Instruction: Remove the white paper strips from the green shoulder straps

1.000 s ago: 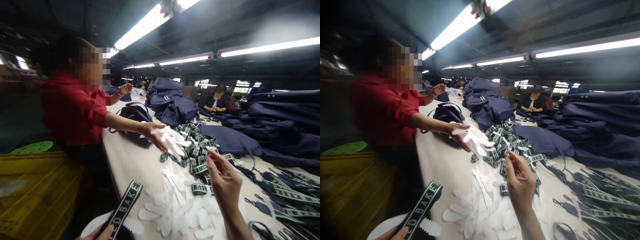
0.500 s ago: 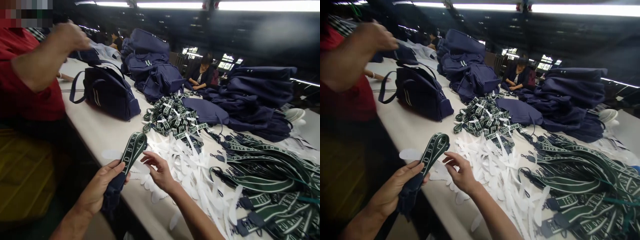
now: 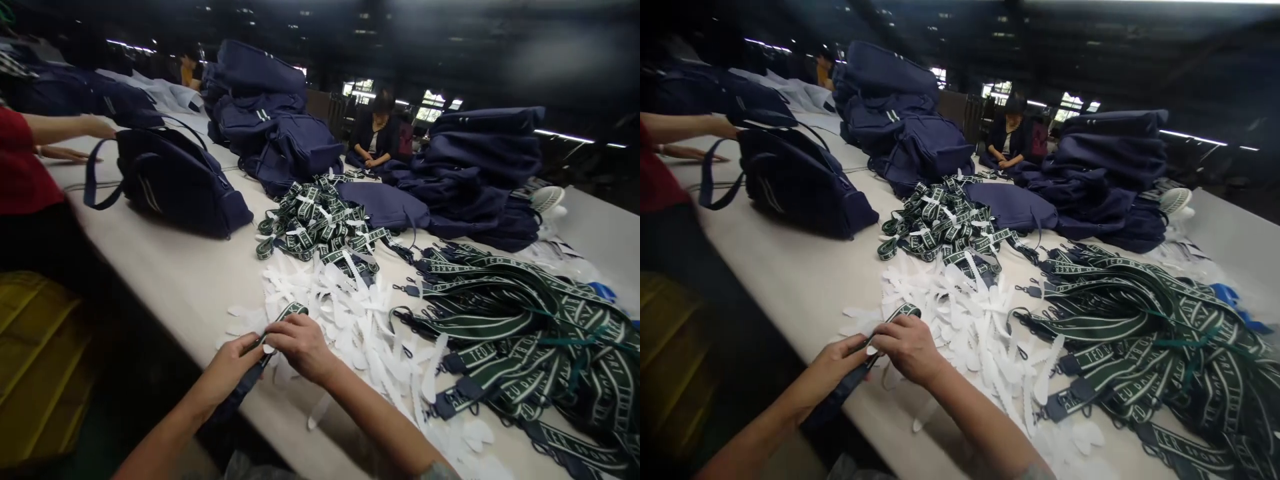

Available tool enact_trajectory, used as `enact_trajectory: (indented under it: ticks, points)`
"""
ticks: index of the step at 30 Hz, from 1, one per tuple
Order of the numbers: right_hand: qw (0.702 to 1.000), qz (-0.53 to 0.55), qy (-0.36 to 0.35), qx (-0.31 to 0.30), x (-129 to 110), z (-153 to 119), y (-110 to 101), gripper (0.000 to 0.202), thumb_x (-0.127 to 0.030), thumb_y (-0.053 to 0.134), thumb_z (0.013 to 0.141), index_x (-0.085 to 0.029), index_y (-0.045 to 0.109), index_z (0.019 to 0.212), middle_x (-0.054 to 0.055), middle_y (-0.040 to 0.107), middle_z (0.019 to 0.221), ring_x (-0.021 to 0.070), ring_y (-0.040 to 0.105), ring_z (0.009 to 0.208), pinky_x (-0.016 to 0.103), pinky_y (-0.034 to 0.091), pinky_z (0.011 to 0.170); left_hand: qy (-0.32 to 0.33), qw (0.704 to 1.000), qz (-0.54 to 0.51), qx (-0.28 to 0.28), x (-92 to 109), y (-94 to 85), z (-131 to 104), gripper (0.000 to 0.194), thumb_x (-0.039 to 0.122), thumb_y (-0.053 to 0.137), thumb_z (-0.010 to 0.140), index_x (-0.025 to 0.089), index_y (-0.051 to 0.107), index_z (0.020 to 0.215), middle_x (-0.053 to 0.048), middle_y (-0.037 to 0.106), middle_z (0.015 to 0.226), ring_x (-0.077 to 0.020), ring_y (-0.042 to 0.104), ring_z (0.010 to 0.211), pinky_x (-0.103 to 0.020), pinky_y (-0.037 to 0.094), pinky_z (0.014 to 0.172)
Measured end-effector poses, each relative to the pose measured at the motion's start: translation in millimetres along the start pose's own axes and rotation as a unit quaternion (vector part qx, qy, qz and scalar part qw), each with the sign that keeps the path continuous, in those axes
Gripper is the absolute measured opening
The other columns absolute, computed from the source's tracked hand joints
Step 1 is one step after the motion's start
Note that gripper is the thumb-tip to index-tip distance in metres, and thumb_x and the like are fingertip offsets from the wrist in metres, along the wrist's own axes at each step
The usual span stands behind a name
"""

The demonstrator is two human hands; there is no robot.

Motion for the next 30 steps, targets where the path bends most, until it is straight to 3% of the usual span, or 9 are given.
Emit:
enact_trajectory:
  ticks: [2,4,7,10,14,17,23,26,30]
  points:
    - [0.983,0.127,0.134,0.022,35,-16,16,0.022,-0.028,0.056,0.094,-0.022,0.075,0.086,0.006,0.072,0.101,0.0167,0.061,0.083,0.030,0.050,0.081,0.038,0.996,0.075,0.034,-8,4.5,11,0.042,0.055,0.065,0.075,0.017,0.071,0.093,-0.006,0.069,0.080,-0.0270,0.065,0.080,-0.034,0.050,0.076]
    - [0.924,0.253,0.271,0.091,70,-35,30,0.019,-0.032,0.067,0.086,-0.020,0.077,0.076,0.006,0.072,0.092,0.0170,0.064,0.085,0.028,0.052,0.082,0.069,0.988,0.113,0.084,-11,2.6,21,0.035,0.052,0.065,0.073,0.018,0.071,0.079,-0.008,0.068,0.084,-0.0310,0.062,0.092,-0.038,0.047,0.088]
    - [0.857,0.326,0.368,0.153,96,-51,45,0.016,-0.034,0.075,0.077,-0.019,0.077,0.071,0.006,0.071,0.087,0.0178,0.066,0.079,0.028,0.054,0.075,0.114,0.974,0.144,0.133,-6,-1.2,31,0.031,0.050,0.062,0.071,0.020,0.069,0.071,-0.010,0.065,0.091,-0.0306,0.059,0.097,-0.038,0.044,0.093]
    - [0.845,0.329,0.393,0.151,103,-51,50,0.020,-0.037,0.074,0.076,-0.018,0.076,0.073,0.006,0.071,0.099,0.0155,0.063,0.070,0.026,0.052,0.063,0.126,0.974,0.144,0.123,-4,-0.5,40,0.031,0.048,0.059,0.075,0.019,0.069,0.080,-0.008,0.067,0.089,-0.0251,0.062,0.088,-0.032,0.047,0.084]
    - [0.849,0.338,0.389,0.119,105,-43,53,0.022,-0.040,0.068,0.082,-0.020,0.076,0.080,0.003,0.071,0.097,0.0144,0.061,0.074,0.025,0.050,0.070,0.120,0.972,0.145,0.139,-10,-8.7,48,0.035,0.049,0.055,0.083,0.019,0.065,0.098,-0.004,0.070,0.086,-0.0209,0.064,0.080,-0.028,0.047,0.077]
    - [0.852,0.339,0.385,0.104,107,-38,57,0.021,-0.039,0.068,0.083,-0.020,0.077,0.081,0.000,0.070,0.079,0.0149,0.060,0.076,0.025,0.047,0.076,0.118,0.964,0.170,0.169,-13,-15.3,48,0.033,0.049,0.055,0.084,0.021,0.067,0.096,-0.003,0.070,0.084,-0.0205,0.063,0.079,-0.028,0.045,0.077]
    - [0.829,0.333,0.422,0.157,115,-40,57,0.015,-0.031,0.071,0.076,-0.017,0.078,0.075,0.002,0.072,0.072,0.0157,0.063,0.067,0.024,0.047,0.066,0.146,0.953,0.169,0.207,2,-17.9,48,0.038,0.053,0.052,0.079,0.021,0.069,0.090,-0.004,0.073,0.095,-0.0219,0.067,0.088,-0.027,0.051,0.080]
    - [0.826,0.299,0.441,0.185,114,-42,55,0.009,-0.022,0.071,0.072,-0.019,0.078,0.067,0.001,0.071,0.064,0.0152,0.063,0.062,0.023,0.045,0.060,0.165,0.950,0.160,0.213,11,-20.9,46,0.031,0.051,0.058,0.074,0.024,0.071,0.079,-0.002,0.075,0.083,-0.0218,0.070,0.076,-0.026,0.054,0.071]
    - [0.839,0.197,0.474,0.180,124,-45,66,0.012,-0.013,0.071,0.066,-0.022,0.078,0.065,-0.001,0.070,0.060,0.0154,0.065,0.061,0.022,0.041,0.057,0.160,0.941,0.162,0.250,-2,-33.6,50,0.017,0.046,0.063,0.071,0.034,0.074,0.075,0.005,0.076,0.077,-0.0245,0.072,0.073,-0.027,0.057,0.062]
Point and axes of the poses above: each hand's wrist, its own z-axis towards the middle knuckle, its own y-axis out of the palm, x = y × z, the point moved 10 cm from there along z, towards the middle knuckle
